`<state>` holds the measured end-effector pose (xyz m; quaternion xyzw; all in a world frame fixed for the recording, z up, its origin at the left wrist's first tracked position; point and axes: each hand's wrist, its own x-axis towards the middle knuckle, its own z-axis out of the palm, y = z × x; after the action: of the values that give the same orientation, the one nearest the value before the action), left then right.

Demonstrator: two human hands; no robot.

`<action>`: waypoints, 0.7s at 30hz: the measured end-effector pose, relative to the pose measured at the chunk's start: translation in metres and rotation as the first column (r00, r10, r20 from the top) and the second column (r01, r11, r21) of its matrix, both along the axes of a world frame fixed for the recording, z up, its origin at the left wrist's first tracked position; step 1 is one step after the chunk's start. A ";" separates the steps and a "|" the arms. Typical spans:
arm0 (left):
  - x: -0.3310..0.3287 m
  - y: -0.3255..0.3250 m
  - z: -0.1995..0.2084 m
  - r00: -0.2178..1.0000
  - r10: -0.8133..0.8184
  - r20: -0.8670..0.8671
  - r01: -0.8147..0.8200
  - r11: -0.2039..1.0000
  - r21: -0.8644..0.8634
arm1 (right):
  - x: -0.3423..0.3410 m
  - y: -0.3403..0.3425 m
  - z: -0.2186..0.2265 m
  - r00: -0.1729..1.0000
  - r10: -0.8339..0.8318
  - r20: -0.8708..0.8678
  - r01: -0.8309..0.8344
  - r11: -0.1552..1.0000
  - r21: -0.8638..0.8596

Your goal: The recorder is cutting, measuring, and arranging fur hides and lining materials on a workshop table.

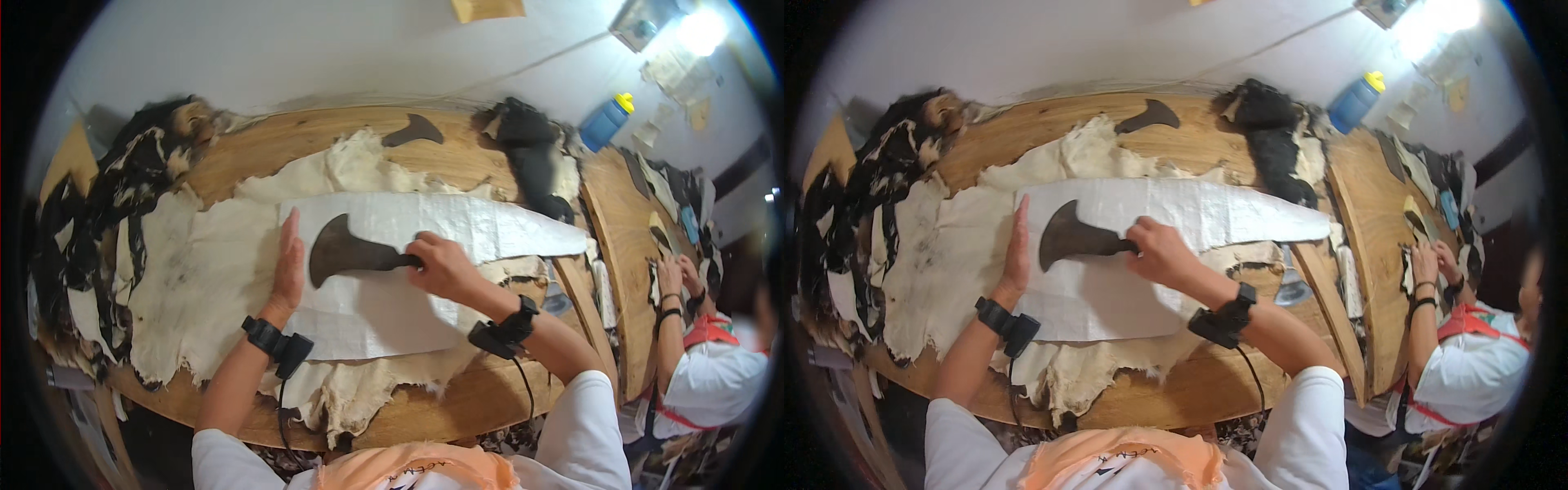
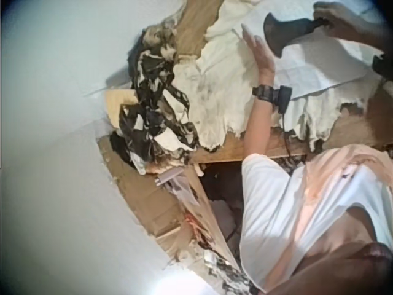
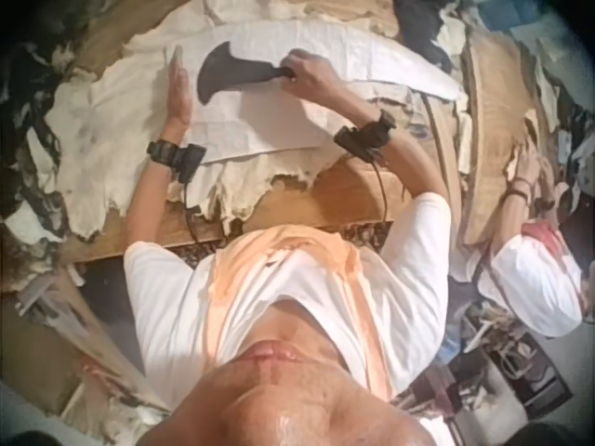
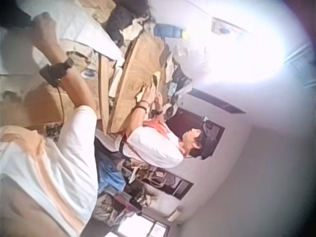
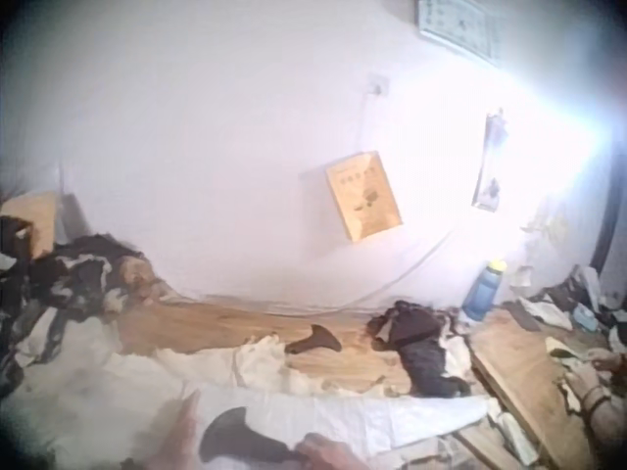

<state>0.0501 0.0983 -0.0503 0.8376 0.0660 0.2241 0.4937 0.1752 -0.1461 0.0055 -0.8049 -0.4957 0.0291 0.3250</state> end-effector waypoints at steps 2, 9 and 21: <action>0.003 0.002 -0.003 0.999 -0.030 -0.014 0.030 1.000 0.001 | -0.006 -0.001 -0.007 0.994 0.068 -0.090 -0.072 0.997 -0.042; 0.019 -0.004 0.032 0.932 -0.020 -0.362 0.169 0.907 0.385 | 0.027 -0.035 0.000 0.995 0.091 -0.033 -0.096 0.980 -0.173; 0.126 -0.156 0.034 0.804 -0.212 -0.555 0.564 0.565 0.601 | 0.126 -0.055 0.018 0.991 -0.136 0.019 0.137 0.988 -0.077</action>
<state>0.1765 -0.0580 -0.0161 0.9832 -0.1177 -0.0736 0.1187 0.3009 -0.2007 0.0234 -0.8491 -0.4403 0.0205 0.2911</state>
